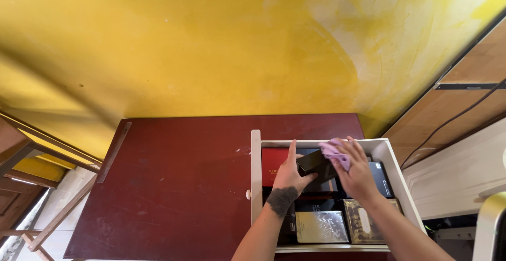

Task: The person wipes various small boxes inside a drawer using a pink cloth and then places an orange garment into a wardrobe.

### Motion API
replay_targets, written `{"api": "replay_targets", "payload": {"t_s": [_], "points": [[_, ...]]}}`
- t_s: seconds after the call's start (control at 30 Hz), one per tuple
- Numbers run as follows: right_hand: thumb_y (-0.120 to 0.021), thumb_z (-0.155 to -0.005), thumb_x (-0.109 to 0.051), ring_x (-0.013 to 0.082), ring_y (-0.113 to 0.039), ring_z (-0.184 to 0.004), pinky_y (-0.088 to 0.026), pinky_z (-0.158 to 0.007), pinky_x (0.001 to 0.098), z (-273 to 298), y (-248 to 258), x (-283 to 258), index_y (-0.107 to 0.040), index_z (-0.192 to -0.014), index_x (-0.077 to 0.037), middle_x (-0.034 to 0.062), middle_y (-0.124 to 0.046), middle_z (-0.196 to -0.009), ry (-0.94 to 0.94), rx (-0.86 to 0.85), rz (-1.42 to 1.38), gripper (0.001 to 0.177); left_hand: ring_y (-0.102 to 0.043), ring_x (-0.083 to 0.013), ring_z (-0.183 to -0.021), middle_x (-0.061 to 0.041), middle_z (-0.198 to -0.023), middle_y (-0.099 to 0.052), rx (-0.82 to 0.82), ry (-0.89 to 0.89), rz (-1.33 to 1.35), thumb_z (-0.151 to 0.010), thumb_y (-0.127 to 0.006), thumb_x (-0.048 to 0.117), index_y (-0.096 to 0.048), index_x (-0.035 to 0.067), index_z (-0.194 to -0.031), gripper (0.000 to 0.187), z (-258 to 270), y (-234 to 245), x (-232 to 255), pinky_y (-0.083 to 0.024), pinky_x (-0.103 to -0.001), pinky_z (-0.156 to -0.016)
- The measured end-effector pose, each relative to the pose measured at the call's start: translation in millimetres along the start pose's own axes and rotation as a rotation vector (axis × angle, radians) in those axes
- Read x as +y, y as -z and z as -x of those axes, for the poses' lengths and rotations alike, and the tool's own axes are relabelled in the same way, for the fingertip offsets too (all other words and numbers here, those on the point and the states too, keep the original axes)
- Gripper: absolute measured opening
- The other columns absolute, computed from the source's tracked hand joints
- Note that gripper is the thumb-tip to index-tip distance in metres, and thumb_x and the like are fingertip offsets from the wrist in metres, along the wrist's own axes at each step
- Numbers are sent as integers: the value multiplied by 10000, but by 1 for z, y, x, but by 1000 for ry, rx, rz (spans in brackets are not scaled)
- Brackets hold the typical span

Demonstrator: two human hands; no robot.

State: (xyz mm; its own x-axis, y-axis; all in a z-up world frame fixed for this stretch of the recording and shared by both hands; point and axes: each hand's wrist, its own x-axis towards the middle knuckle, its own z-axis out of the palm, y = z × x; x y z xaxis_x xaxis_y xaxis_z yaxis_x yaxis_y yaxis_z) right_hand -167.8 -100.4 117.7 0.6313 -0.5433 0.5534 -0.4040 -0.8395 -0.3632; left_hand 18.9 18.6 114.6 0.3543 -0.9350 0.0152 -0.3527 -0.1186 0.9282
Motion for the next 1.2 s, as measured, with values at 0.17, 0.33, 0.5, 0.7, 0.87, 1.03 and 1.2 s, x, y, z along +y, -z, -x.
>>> {"api": "replay_targets", "payload": {"t_s": [0.17, 0.33, 0.5, 0.7, 0.87, 1.03, 1.2], "points": [[-494, -1015, -336, 267, -419, -1465, -233, -1231, 514, 2, 2, -40, -594, -1403, -131, 64, -603, -1457, 124, -161, -63, 451, -732, -319, -1039, -142, -1349, -650, -72, 5, -204, -812, -682, 28, 163, 136, -1665, 1205, -2, -9, -5, -596, -378, -933], [-516, -1006, -381, 265, -431, -1453, -244, -1207, 500, 0, 3, 6, -597, -1394, -149, 42, -592, -1457, -76, -226, 23, 459, -689, -361, -1105, -154, -1274, -675, -8, -114, -175, -803, -836, 136, 91, 161, -1615, 1233, 11, -7, -16, -554, -413, -973], [-502, -1000, -350, 250, -436, -1448, -224, -1204, 510, 4, 4, 0, -616, -1367, -178, 14, -598, -1451, -136, -271, 68, 421, -688, -382, -1121, -168, -1291, -682, -21, -189, -224, -793, -845, 128, -8, 174, -1626, 1181, 16, -5, -16, -553, -430, -976], [-490, -1036, -323, 262, -433, -1448, -217, -1219, 523, 2, -7, -47, -580, -1409, -130, 67, -567, -1487, 139, -152, -14, 430, -681, -363, -1124, -174, -1269, -658, -78, -54, -153, -847, -765, 134, 131, 137, -1654, 1205, 16, 0, -4, -564, -414, -963], [-541, -1007, -256, 259, -560, -1302, -344, -1109, 483, -1, -14, 8, -648, -1344, -110, 63, -627, -1400, -35, -123, 50, 383, -656, -355, -1178, -167, -1303, -651, 4, -208, -121, -808, -819, 131, -141, 128, -1622, 1059, 19, 19, -16, -540, -401, -1005], [-539, -1144, -266, 116, -493, -798, -380, -676, 267, 37, -67, 93, -597, -1169, 22, 49, -592, -1031, -751, 33, -1110, 295, -641, -332, -1249, -164, -1355, -640, 24, -321, -28, -847, -813, 105, -533, 81, -1433, 649, 19, 36, -25, -528, -383, -1058], [-580, -1007, -292, 66, -594, -853, -470, -735, 240, 36, -78, 81, -591, -1163, -42, -29, -639, -945, -855, 127, -1271, 295, -640, -309, -1224, -158, -1287, -623, -9, -153, 157, -853, -801, 160, -504, 53, -1388, 621, 8, 56, -33, -510, -369, -1056]]}}
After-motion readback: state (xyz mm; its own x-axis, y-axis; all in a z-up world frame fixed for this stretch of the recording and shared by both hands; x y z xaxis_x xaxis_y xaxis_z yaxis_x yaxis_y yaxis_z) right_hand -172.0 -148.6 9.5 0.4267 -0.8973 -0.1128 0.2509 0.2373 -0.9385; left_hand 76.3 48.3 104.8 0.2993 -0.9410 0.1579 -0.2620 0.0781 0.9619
